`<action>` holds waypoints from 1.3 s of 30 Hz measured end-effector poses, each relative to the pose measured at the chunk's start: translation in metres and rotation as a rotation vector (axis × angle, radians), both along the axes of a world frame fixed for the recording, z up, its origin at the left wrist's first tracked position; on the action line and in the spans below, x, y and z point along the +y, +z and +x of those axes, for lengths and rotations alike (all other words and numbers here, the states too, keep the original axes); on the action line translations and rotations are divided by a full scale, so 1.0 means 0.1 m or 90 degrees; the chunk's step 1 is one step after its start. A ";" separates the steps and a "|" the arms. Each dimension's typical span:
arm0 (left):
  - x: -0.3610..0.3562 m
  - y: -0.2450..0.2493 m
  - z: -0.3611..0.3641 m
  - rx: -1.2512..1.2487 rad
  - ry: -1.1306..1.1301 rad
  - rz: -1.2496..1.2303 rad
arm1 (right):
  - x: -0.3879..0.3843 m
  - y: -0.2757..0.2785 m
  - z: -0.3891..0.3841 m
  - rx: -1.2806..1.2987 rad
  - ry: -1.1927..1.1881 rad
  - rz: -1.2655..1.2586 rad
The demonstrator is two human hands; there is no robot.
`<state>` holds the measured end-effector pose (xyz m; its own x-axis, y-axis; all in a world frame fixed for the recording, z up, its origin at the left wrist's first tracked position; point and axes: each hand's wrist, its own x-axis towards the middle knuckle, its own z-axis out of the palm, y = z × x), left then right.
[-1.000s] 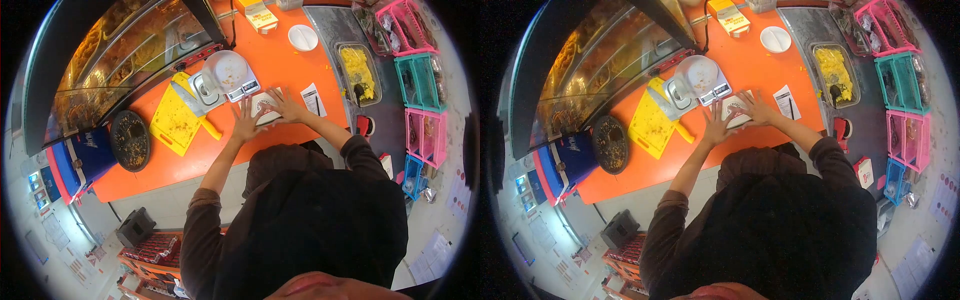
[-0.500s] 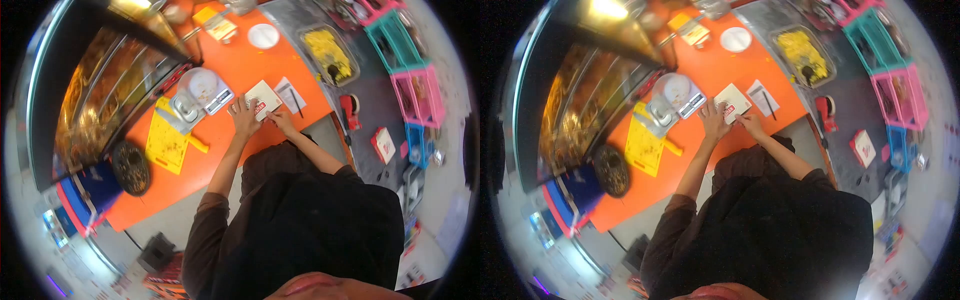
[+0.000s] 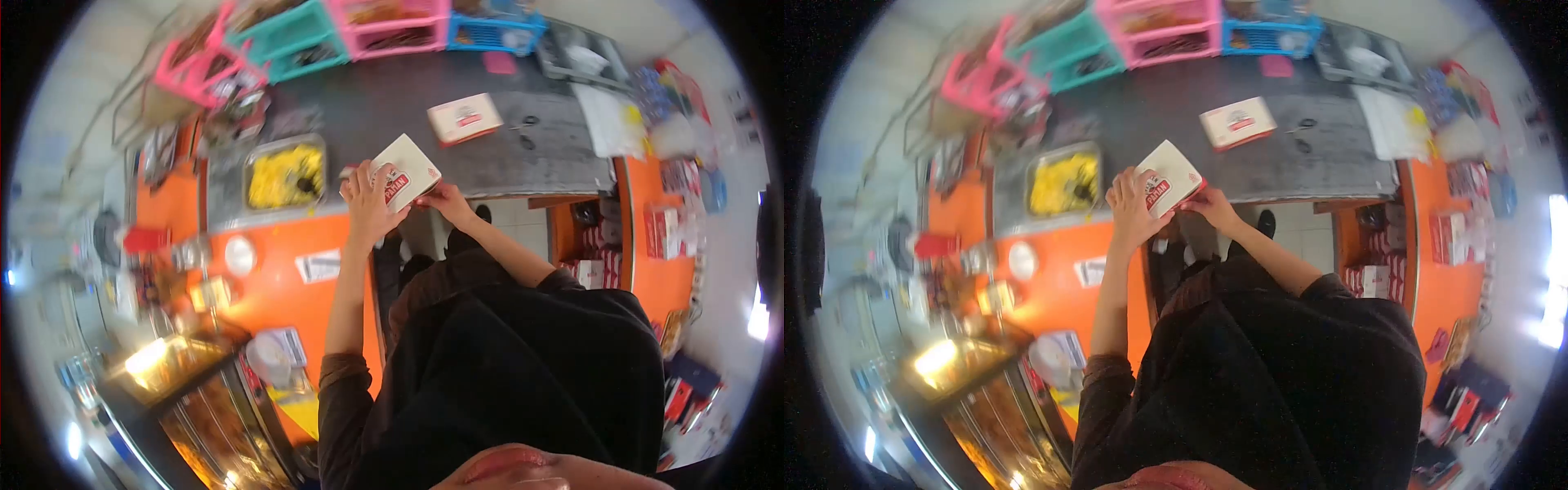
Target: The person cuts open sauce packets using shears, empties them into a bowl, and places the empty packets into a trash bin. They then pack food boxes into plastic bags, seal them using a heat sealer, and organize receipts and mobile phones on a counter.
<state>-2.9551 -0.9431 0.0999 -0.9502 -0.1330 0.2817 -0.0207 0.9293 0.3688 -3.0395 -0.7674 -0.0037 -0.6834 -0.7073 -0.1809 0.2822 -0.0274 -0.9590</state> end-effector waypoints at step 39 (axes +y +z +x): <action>3.06 -0.28 -4.07 -0.193 -0.314 0.535 | 5.41 2.78 -3.90 0.525 -0.248 0.335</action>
